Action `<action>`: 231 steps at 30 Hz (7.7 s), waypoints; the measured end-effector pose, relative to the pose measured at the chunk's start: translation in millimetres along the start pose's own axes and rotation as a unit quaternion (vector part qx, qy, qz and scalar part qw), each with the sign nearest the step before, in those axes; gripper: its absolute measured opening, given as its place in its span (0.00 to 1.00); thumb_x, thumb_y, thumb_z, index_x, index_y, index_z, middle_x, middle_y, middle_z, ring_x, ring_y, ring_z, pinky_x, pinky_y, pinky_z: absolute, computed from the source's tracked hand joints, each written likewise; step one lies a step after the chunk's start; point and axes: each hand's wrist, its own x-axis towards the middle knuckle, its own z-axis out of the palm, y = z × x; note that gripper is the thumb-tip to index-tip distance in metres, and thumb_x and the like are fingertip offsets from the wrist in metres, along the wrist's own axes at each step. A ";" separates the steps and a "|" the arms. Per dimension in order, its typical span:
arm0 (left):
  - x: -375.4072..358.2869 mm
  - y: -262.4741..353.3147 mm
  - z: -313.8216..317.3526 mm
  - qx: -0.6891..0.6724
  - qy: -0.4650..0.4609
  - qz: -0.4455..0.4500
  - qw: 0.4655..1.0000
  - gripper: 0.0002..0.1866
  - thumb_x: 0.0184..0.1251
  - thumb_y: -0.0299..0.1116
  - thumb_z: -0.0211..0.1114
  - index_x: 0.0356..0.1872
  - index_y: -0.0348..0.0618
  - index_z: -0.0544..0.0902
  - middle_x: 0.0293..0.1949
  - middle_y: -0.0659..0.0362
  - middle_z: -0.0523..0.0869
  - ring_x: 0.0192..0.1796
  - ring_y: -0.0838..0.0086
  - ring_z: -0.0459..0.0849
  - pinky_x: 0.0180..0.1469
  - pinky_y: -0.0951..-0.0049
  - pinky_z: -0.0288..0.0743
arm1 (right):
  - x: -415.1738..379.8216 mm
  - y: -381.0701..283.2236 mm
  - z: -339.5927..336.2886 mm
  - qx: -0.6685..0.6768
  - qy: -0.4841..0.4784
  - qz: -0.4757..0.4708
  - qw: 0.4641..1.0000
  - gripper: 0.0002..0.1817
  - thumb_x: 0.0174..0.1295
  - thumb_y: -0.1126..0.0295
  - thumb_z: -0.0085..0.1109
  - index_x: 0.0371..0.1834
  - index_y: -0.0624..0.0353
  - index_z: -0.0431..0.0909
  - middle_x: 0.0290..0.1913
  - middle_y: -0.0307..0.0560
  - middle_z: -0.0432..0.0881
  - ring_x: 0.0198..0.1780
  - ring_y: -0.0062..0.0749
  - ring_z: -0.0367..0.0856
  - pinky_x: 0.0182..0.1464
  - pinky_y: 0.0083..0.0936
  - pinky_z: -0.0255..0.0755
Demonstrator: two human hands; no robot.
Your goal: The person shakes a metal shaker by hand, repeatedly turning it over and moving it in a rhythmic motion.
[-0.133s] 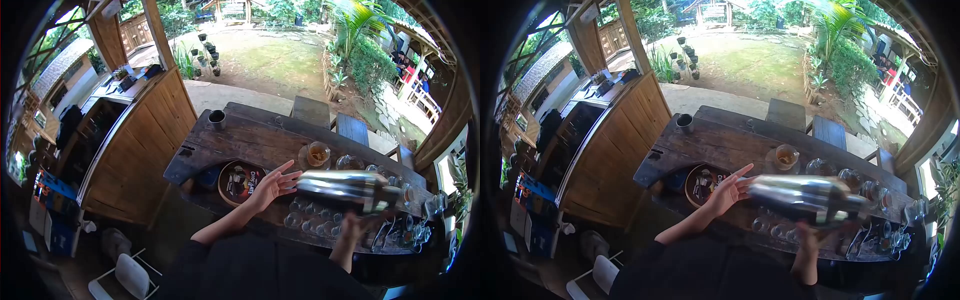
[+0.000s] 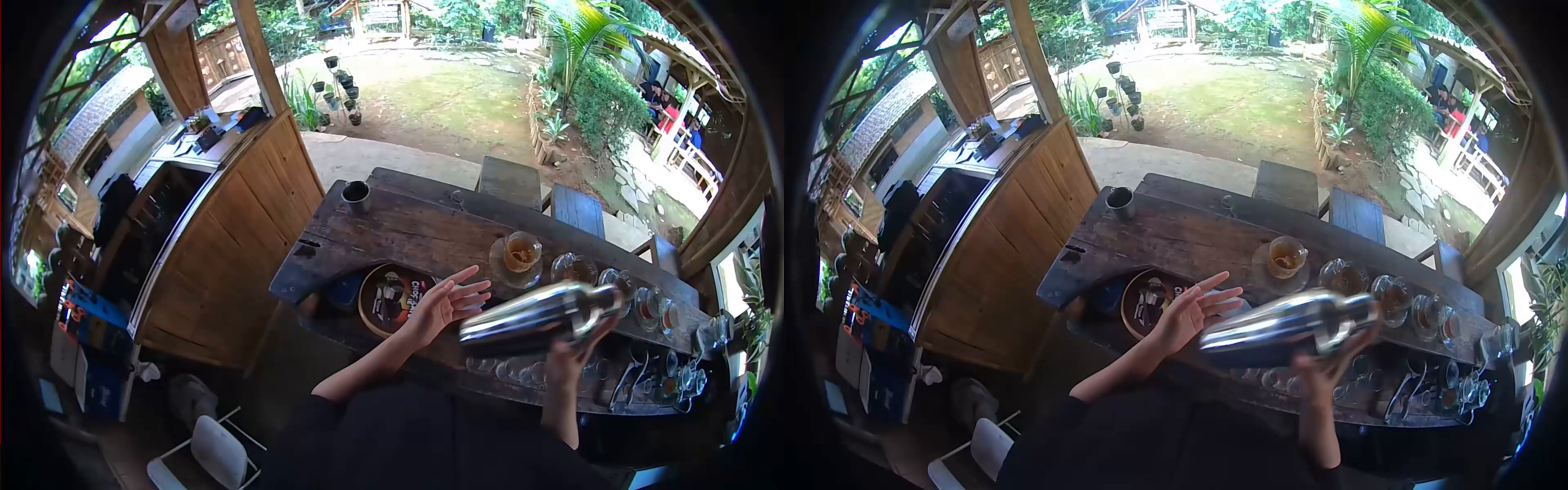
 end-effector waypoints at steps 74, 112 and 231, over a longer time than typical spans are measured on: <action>41.9 -6.1 -1.4 0.078 0.077 -0.036 0.993 0.22 0.73 0.46 0.53 0.58 0.40 0.72 0.50 0.60 0.80 0.53 0.76 0.78 0.58 0.68 0.70 | 25.0 15.4 82.0 -0.286 -0.087 -0.322 0.898 0.55 0.46 0.66 0.76 0.70 0.45 0.41 0.61 0.66 0.59 0.58 0.61 0.68 0.58 0.48 0.70; 49.6 -23.3 -32.5 -0.038 0.140 -0.020 0.989 0.18 0.73 0.45 0.53 0.48 0.39 0.78 0.43 0.60 0.84 0.43 0.76 0.84 0.44 0.74 0.78 | 32.2 46.0 93.1 -0.258 -0.101 -0.295 0.915 0.45 0.41 0.63 0.78 0.66 0.42 0.63 0.63 0.62 0.64 0.59 0.58 0.72 0.55 0.43 0.73; -202.0 -139.1 117.9 -0.050 0.151 -0.024 0.987 0.18 0.72 0.42 0.54 0.51 0.39 0.77 0.47 0.57 0.83 0.49 0.73 0.82 0.51 0.70 0.77 | -190.1 -142.1 17.9 -0.209 -0.094 -0.294 0.928 0.29 0.59 0.48 0.60 0.63 0.38 0.67 0.56 0.66 0.73 0.56 0.61 0.76 0.52 0.45 0.75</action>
